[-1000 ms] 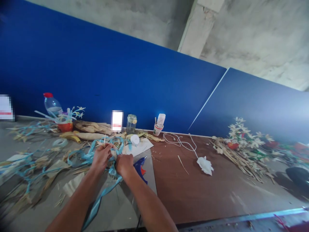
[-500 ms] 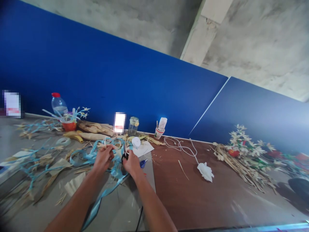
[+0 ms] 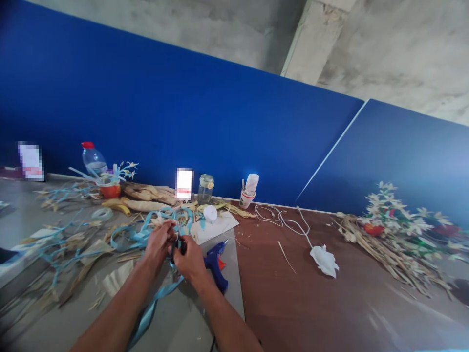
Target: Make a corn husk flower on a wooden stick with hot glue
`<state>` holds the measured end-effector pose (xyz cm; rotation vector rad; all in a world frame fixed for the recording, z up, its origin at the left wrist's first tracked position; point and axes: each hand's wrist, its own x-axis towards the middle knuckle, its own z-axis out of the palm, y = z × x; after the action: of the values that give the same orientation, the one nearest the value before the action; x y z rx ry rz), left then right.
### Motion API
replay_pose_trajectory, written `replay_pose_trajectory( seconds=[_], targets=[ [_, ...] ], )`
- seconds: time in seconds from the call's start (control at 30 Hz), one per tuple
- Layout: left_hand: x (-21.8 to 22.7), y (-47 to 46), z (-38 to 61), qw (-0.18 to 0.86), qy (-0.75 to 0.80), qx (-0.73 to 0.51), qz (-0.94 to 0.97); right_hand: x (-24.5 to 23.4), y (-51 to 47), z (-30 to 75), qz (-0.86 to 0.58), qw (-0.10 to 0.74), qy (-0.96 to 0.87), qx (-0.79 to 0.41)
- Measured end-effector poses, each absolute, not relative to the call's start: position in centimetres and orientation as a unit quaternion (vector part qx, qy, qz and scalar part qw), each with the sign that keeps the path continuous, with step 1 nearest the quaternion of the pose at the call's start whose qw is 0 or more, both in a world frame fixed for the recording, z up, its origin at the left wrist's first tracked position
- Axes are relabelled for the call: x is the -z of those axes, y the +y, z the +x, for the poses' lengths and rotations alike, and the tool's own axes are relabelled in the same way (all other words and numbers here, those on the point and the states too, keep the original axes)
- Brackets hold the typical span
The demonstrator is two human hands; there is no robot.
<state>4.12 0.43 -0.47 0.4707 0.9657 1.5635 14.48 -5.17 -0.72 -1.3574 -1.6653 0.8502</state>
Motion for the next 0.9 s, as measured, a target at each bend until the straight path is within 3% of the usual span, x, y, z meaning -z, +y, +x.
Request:
replay_pose_trajectory(
  seconds=[0.33, 0.9],
  targets=[
    [0.1, -0.3, 4.7, 0.630, 0.413, -0.622, 0.214, 1.5, -4.4, 15.0, -0.553, 0.411, -0.656, -0.309],
    [-1.4, -1.1, 5.2, 0.690, 0.340, -0.599, 0.224, 1.5, -3.7, 15.7, -0.483, 0.498, -0.574, -0.434]
  ],
)
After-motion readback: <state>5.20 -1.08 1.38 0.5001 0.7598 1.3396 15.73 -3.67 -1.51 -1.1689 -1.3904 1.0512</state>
